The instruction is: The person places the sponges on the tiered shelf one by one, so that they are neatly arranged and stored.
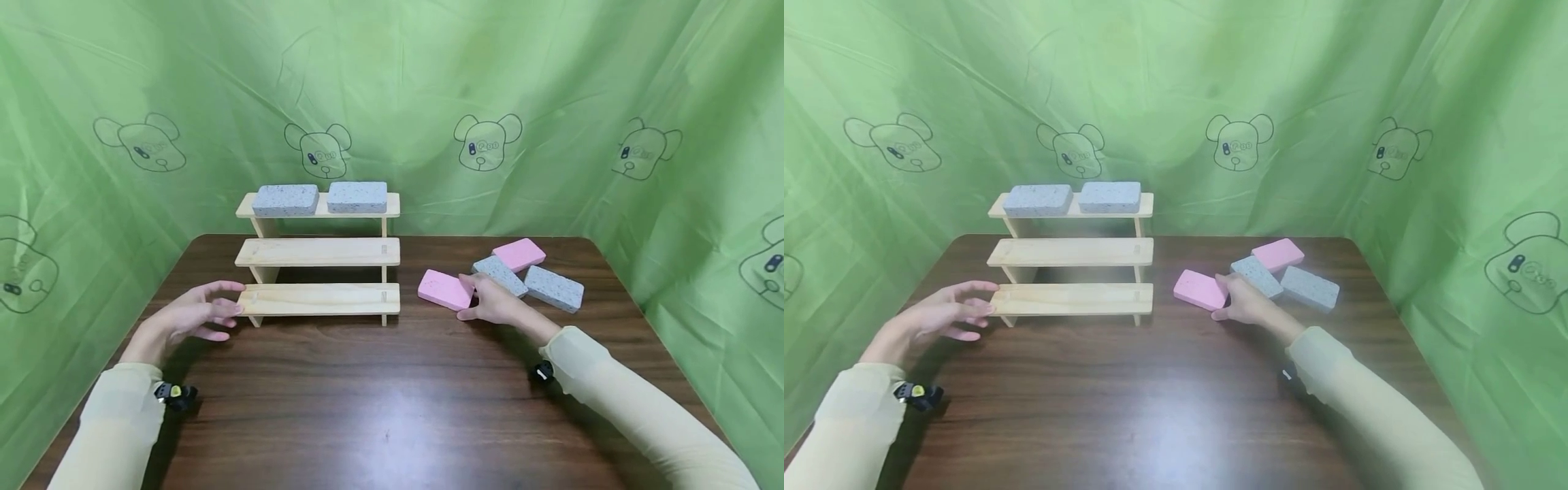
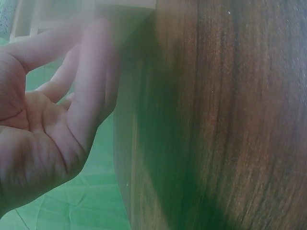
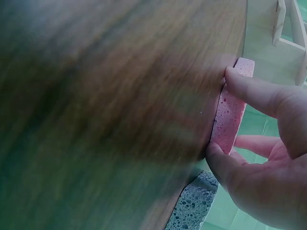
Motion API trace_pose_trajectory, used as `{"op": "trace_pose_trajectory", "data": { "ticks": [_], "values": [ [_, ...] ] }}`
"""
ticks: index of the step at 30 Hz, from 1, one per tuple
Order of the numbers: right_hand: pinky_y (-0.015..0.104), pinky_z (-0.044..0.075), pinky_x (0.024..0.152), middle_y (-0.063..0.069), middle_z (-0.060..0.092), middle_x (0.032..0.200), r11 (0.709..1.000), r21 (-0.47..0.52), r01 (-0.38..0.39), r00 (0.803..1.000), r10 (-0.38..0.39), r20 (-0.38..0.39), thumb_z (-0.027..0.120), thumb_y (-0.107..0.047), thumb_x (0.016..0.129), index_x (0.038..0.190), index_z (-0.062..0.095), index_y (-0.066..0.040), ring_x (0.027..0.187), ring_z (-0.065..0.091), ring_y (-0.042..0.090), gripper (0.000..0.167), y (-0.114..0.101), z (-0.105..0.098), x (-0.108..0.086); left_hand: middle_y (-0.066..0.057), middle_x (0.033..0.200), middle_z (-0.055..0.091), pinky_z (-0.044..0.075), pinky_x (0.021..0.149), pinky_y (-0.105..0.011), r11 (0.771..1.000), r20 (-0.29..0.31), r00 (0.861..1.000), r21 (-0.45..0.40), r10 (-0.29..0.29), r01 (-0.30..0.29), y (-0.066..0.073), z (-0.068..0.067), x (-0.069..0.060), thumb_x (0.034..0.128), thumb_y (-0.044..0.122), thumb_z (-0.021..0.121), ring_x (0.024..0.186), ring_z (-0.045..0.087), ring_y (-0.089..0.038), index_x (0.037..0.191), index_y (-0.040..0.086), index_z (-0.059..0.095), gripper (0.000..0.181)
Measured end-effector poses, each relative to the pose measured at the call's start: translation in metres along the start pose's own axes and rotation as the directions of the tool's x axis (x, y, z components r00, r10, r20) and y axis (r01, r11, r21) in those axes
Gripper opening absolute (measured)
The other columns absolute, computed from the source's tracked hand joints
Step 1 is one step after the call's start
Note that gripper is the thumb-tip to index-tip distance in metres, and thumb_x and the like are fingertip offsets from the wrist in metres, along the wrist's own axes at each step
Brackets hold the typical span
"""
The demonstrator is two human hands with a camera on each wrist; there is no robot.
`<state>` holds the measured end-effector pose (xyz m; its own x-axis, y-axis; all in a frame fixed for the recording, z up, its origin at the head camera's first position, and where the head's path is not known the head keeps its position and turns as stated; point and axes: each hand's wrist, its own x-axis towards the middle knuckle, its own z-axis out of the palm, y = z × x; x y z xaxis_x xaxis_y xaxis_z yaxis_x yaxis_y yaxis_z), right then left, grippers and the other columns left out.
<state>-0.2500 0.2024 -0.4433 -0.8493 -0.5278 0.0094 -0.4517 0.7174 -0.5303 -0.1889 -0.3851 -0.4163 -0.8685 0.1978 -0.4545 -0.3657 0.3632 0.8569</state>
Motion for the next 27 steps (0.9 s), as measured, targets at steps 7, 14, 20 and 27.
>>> {"op": "trace_pose_trajectory", "data": {
  "ticks": [7, 14, 20, 27],
  "values": [
    [0.053, 0.048, 0.100, 0.032, 0.054, 0.137, 0.999, 0.020, -0.031, 1.000, 0.031, -0.005, 0.090, -0.013, 0.077, 0.142, 0.047, 0.014, 0.120, 0.057, 0.042, 0.083, 0.000, -0.001, -0.003, -0.016, 0.118, 0.058, 0.061, 0.081, -0.049, 1.000, 0.002, 1.000, -0.001, 0.000, 0.000, 0.002, 0.000, 0.002, 0.0977, 0.017, 0.070, 0.099, 0.063, -0.030, 0.154, 0.009, 0.028, 0.070],
    [0.055, 0.043, 0.106, 0.032, 0.054, 0.138, 0.999, 0.027, -0.022, 1.000, 0.022, -0.021, 0.090, -0.014, 0.076, 0.141, 0.049, 0.013, 0.126, 0.052, 0.043, 0.082, -0.001, 0.000, -0.002, -0.016, 0.118, 0.058, 0.061, 0.081, -0.050, 1.000, 0.013, 1.000, -0.009, -0.002, 0.002, -0.001, 0.001, -0.005, 0.0987, 0.017, 0.069, 0.100, 0.063, -0.031, 0.154, 0.008, 0.027, 0.070],
    [0.055, 0.040, 0.109, 0.033, 0.052, 0.139, 0.998, 0.061, -0.025, 1.000, 0.026, -0.016, 0.089, -0.014, 0.077, 0.142, 0.048, 0.013, 0.129, 0.050, 0.044, 0.082, -0.003, -0.001, -0.002, -0.016, 0.118, 0.057, 0.061, 0.080, -0.049, 1.000, 0.007, 1.000, -0.013, 0.005, -0.005, -0.003, 0.000, -0.007, 0.0995, 0.015, 0.067, 0.100, 0.063, -0.030, 0.153, 0.008, 0.027, 0.068],
    [0.054, 0.043, 0.107, 0.031, 0.052, 0.141, 0.988, 0.142, -0.061, 0.998, 0.064, -0.020, 0.090, -0.012, 0.076, 0.142, 0.047, 0.013, 0.129, 0.052, 0.041, 0.083, -0.002, -0.005, -0.004, -0.016, 0.119, 0.057, 0.061, 0.081, -0.049, 1.000, 0.017, 1.000, -0.015, 0.013, -0.013, -0.001, 0.000, -0.002, 0.0991, 0.018, 0.068, 0.100, 0.063, -0.030, 0.154, 0.009, 0.028, 0.069]
  ]
}}
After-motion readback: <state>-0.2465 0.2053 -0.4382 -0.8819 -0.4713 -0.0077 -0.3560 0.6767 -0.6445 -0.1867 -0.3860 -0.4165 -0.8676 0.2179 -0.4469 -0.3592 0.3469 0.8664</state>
